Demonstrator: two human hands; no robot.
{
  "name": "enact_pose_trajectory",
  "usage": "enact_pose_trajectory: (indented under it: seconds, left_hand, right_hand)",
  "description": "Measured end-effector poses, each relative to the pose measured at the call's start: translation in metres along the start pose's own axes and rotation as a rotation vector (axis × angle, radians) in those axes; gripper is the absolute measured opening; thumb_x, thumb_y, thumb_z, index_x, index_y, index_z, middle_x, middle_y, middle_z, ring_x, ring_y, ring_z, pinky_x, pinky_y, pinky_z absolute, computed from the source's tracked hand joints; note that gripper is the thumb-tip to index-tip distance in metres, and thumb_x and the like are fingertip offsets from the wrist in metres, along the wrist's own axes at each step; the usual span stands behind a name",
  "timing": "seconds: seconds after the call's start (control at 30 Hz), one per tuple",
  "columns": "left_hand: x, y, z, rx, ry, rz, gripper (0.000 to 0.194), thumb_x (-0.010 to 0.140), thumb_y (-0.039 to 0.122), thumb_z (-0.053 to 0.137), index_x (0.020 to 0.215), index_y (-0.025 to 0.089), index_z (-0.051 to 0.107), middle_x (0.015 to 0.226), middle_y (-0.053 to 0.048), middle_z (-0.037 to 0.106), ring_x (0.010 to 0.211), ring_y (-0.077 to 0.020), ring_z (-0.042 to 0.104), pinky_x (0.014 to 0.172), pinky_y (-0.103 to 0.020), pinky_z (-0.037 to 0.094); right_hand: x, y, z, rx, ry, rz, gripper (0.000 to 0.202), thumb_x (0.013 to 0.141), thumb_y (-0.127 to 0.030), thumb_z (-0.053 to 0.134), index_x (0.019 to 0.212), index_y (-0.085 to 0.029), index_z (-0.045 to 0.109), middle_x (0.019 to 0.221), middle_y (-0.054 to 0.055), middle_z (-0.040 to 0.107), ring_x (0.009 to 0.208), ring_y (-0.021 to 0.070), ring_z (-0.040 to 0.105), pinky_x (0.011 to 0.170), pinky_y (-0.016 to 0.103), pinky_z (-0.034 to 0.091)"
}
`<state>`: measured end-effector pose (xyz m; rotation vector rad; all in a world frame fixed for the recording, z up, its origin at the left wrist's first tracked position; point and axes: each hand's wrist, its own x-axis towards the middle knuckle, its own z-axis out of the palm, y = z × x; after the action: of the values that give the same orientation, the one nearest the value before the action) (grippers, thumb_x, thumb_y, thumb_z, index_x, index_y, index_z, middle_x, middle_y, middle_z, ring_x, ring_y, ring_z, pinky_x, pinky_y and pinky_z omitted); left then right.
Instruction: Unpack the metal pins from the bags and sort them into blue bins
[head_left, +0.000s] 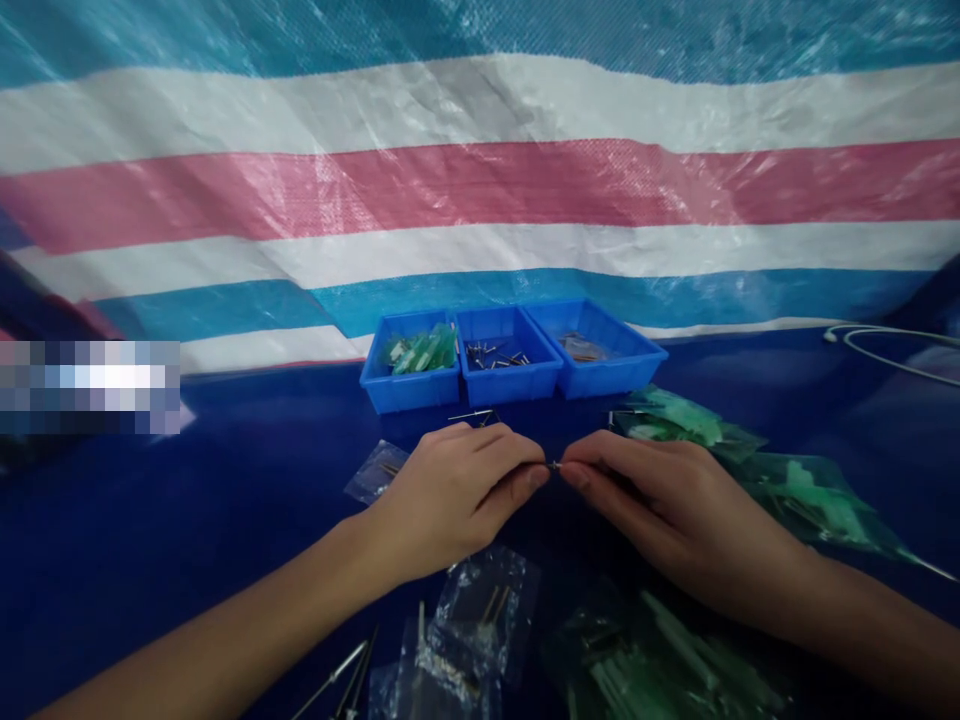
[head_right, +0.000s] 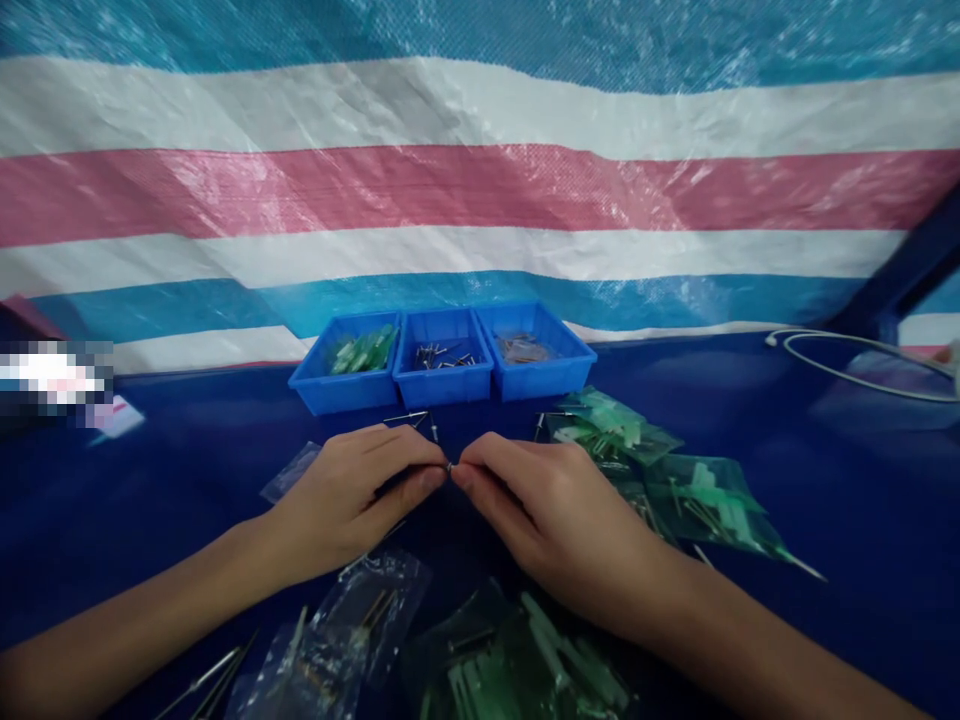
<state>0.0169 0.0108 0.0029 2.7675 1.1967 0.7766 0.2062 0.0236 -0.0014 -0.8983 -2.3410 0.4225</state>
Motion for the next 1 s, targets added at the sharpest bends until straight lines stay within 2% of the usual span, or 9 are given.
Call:
enact_pose_trajectory:
  seconds: [0.2,0.33,0.7,0.83,1.0]
  left_hand:
    - [0.0,0.0003,0.0001,-0.023,-0.007,0.053,0.015,0.09,0.021,0.042,0.087,0.017,0.056,0.074,0.002,0.062,0.065,-0.011,0.057,0.06,-0.023,0.041]
    - [-0.0002,0.0013,-0.0009,-0.001,0.015,0.065,0.014,0.09,0.019,0.042,0.086,0.016,0.056,0.073,0.001,0.061,0.062,-0.0114,0.055,0.058,-0.023,0.04]
    - [0.001,0.0022,-0.0005,0.061,0.045,0.025,0.03,0.094,0.026,0.033,0.077,0.015,0.055,0.059,0.002,0.057,0.053,-0.0116,0.051,0.052,-0.023,0.036]
    - [0.0006,0.0018,0.0003,0.068,0.063,0.005,0.031,0.094,0.03,0.035,0.075,0.016,0.055,0.059,0.003,0.057,0.053,-0.0109,0.053,0.053,-0.023,0.036]
    - [-0.0002,0.002,0.0006,0.06,0.054,0.01,0.027,0.094,0.027,0.035,0.082,0.016,0.056,0.063,0.003,0.06,0.055,-0.0109,0.054,0.054,-0.022,0.037]
  right_hand:
    - [-0.0016,-0.0005,0.0002,0.031,-0.044,-0.034,0.022,0.089,-0.018,0.041,0.072,-0.018,0.055,0.062,-0.003,0.059,0.051,0.0085,0.054,0.048,0.02,0.037]
    - [-0.0033,0.0005,0.0003,0.033,0.021,-0.048,0.012,0.088,-0.018,0.045,0.085,-0.019,0.057,0.065,-0.004,0.061,0.052,0.0083,0.055,0.048,0.019,0.037]
    - [-0.0042,0.001,0.0017,-0.049,-0.031,-0.094,0.018,0.09,-0.019,0.041,0.081,-0.017,0.057,0.065,-0.001,0.062,0.052,0.0104,0.056,0.049,0.022,0.035]
    - [-0.0028,0.0024,0.0018,-0.064,-0.009,-0.085,0.022,0.091,-0.02,0.038,0.078,-0.017,0.056,0.057,-0.002,0.056,0.046,0.0096,0.051,0.045,0.022,0.031]
    - [-0.0017,0.0014,0.0,-0.053,0.047,-0.051,0.027,0.092,-0.022,0.037,0.069,-0.017,0.05,0.047,-0.005,0.043,0.038,0.0078,0.039,0.041,0.022,0.026]
